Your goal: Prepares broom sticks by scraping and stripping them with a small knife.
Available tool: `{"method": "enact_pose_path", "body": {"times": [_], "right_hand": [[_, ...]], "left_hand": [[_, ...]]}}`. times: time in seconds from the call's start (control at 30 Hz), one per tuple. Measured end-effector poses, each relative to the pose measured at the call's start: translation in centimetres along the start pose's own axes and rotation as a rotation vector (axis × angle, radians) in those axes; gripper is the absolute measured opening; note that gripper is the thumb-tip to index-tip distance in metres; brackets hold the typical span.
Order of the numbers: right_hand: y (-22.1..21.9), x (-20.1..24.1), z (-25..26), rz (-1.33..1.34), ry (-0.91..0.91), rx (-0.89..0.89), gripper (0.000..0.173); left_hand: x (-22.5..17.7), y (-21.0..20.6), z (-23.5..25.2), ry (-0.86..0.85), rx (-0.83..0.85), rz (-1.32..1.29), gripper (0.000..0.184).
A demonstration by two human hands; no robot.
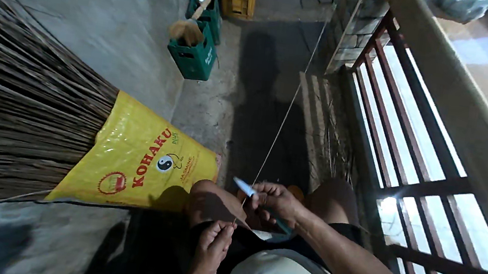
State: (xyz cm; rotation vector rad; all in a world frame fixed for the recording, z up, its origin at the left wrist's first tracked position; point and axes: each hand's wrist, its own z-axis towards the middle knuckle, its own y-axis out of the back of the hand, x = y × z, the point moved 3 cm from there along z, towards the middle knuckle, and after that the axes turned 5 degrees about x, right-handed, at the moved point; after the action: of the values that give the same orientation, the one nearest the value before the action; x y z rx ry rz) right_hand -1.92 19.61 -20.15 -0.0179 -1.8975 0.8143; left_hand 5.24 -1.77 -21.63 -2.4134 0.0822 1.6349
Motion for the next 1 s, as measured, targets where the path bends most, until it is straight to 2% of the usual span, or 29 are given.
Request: {"method": "enact_pose_path", "body": {"times": [0.07,0.13,0.27,0.37,0.43,0.57,0.67,0.77,1.0], "right_hand": [[1.4,1.3,0.4,0.030,0.023,-0.123,0.020],[1.5,1.6,0.6,0.038,0.053,-0.152,0.023],[-1.5,-1.2,-0.6,-0.137,0.000,0.057,0.029],[-2.5,-2.7,-0.8,-0.140,-0.052,0.159,0.025],[-1.7,-2.1,-0.4,-0.108,-0.019,0.151,0.023],[0.3,0.6,0.2,-0.055,0.064,-0.007,0.023],[-0.9,0.2,-0.4,-0.139,-0.013,0.063,0.028],[-2.6,-1.8,-1.2,-0.174,-0.103,0.155,0.025],[-1.4,-1.6,-0.1,-0.080,-0.081,0.177,0.025]], "left_hand": [[0.2,0.1,0.0,0.014,0.008,0.003,0.016],[0.3,-0.1,0.1,0.037,0.017,-0.012,0.017],[-0.1,-0.6,0.5,0.068,0.050,-0.091,0.019],[-0.4,-0.8,0.6,0.088,0.068,-0.138,0.020],[-0.4,-0.8,0.6,0.103,0.088,-0.162,0.020],[-0.2,-0.8,0.5,0.113,0.088,-0.148,0.020],[-0.4,-0.9,0.6,0.100,0.083,-0.138,0.019],[-0.6,-1.0,0.8,0.076,0.058,-0.107,0.016],[-1.0,-1.1,1.2,0.022,0.058,-0.076,0.017]]}}
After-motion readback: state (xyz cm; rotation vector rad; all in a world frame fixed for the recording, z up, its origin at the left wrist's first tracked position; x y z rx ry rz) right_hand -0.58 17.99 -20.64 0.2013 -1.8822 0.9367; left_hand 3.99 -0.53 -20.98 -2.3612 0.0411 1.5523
